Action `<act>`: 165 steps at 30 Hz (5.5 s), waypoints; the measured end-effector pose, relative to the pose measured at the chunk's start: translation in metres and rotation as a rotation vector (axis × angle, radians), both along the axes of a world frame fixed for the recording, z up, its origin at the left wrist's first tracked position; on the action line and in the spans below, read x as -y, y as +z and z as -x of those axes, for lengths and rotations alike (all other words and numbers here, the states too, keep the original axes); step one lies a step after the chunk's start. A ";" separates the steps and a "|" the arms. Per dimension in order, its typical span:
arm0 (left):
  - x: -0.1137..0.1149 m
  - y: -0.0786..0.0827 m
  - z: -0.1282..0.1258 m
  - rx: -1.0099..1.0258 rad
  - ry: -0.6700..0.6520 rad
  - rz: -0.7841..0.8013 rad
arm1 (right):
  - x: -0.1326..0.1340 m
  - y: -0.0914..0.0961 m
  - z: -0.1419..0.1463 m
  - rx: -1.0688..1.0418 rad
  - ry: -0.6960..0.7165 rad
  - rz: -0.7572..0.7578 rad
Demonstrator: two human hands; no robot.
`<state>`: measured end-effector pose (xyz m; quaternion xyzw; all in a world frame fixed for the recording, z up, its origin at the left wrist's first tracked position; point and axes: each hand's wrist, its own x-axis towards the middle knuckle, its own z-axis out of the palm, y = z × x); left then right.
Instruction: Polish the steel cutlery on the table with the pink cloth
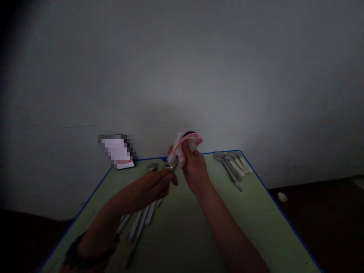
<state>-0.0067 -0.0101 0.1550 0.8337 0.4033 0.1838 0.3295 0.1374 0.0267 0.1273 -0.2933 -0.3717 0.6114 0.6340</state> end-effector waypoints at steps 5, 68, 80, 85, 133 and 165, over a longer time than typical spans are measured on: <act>-0.004 -0.003 0.002 0.006 0.047 -0.003 | 0.000 -0.004 0.004 0.019 0.088 0.016; 0.016 0.026 0.026 -0.019 0.073 -0.448 | 0.025 0.036 -0.042 0.304 0.067 -0.216; 0.018 0.026 0.027 -0.021 0.125 -0.419 | 0.027 0.033 -0.037 0.362 0.046 -0.250; 0.020 0.027 0.022 -0.007 0.091 -0.373 | 0.028 0.035 -0.032 0.277 0.005 -0.224; 0.021 0.018 -0.004 -0.073 0.131 -0.328 | 0.022 0.025 -0.002 -0.003 -0.092 -0.127; 0.019 0.016 -0.005 -0.087 0.148 -0.307 | 0.024 0.027 0.002 -0.148 -0.042 -0.072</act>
